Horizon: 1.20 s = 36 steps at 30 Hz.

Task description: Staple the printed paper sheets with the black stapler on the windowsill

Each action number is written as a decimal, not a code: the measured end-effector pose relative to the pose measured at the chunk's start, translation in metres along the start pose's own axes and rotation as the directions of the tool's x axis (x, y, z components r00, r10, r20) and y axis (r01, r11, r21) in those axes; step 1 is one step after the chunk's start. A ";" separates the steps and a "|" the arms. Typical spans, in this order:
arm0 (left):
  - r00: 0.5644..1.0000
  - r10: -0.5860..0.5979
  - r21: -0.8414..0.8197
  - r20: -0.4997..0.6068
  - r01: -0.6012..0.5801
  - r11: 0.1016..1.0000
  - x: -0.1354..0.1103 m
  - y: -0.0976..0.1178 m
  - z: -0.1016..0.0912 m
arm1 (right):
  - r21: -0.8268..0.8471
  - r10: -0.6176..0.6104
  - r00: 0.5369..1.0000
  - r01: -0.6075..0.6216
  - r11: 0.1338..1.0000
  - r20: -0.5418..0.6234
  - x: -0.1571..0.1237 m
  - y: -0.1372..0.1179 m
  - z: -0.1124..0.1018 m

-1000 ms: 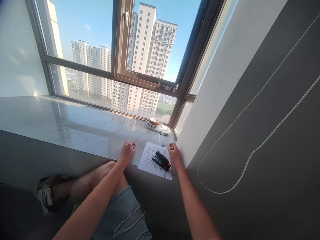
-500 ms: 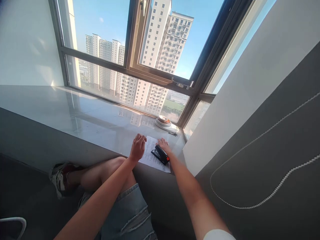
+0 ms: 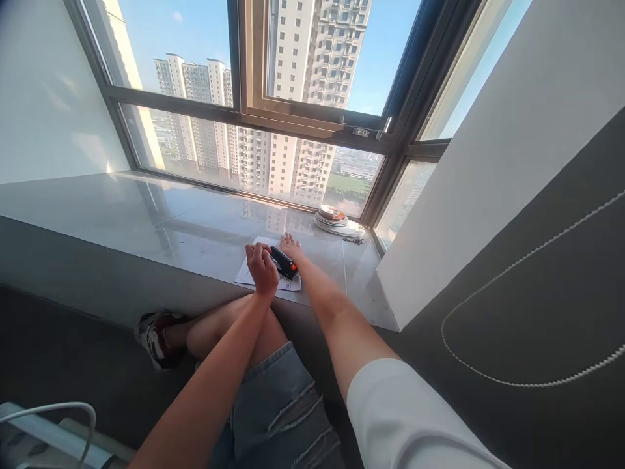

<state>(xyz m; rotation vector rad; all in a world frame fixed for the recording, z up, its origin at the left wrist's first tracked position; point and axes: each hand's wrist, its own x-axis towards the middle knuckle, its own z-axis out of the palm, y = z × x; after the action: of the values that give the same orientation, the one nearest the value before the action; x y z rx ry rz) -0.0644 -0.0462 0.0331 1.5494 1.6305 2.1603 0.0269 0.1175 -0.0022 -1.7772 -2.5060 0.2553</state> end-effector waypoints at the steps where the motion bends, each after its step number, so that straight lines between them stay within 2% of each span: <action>1: 1.000 0.001 0.003 0.010 -0.001 1.000 0.000 0.000 0.000 | 0.002 0.005 1.000 -0.004 1.000 -0.008 -0.003 0.000 0.000; 5: 0.998 -0.038 0.059 0.048 0.035 0.998 0.000 -0.002 0.001 | -0.001 0.013 1.000 -0.013 1.000 0.001 -0.022 0.010 0.000; 8: 0.983 -0.118 0.173 0.137 0.094 0.980 0.000 -0.006 0.004 | -0.003 0.029 1.000 -0.029 1.000 -0.004 -0.041 0.027 0.000; 10: 0.951 -0.209 0.301 0.229 0.135 0.944 -0.002 -0.009 0.008 | -0.004 0.042 0.999 -0.042 0.999 -0.020 -0.053 0.043 0.000; 13: 0.870 -0.379 0.533 0.316 0.168 0.829 -0.008 -0.013 0.017 | 0.024 0.075 0.997 -0.074 0.997 -0.035 -0.071 0.073 -0.001; 16: 0.799 -0.436 0.658 0.413 0.068 0.750 -0.015 -0.014 0.027 | 0.073 0.121 0.992 -0.119 0.990 -0.027 -0.086 0.100 -0.004; 20: 0.734 -0.356 0.643 0.578 -0.140 0.753 -0.024 -0.011 0.035 | 0.134 0.135 0.990 -0.128 0.983 -0.045 -0.102 0.119 -0.013; 22: 0.727 -0.334 0.634 0.600 -0.178 0.752 -0.026 -0.009 0.036 | 0.221 0.149 0.985 -0.126 0.967 -0.087 -0.107 0.120 -0.019; 25: 0.724 -0.322 0.635 0.611 -0.205 0.745 -0.028 -0.008 0.035 | 0.345 0.147 0.966 -0.067 0.936 -0.212 -0.116 0.116 -0.032; 29: 0.727 -0.311 0.633 0.612 -0.214 0.744 -0.030 -0.008 0.037 | 0.386 0.136 0.927 0.010 0.922 -0.350 -0.152 0.107 -0.044; 33: 0.743 -0.296 0.624 0.600 -0.203 0.755 -0.034 -0.006 0.040 | 0.359 0.034 0.900 0.138 0.923 -0.434 -0.210 0.093 -0.034; 36: 0.741 -0.293 0.603 0.605 -0.185 0.776 -0.035 -0.004 0.040 | 0.256 -0.054 0.875 0.199 0.946 -0.480 -0.236 0.090 -0.021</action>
<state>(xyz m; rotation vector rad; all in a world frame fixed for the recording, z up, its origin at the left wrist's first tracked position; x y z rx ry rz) -0.0207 -0.0348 0.0049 2.0324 2.1198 0.7622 0.1928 -0.0732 0.0144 -1.3509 -2.0959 0.1607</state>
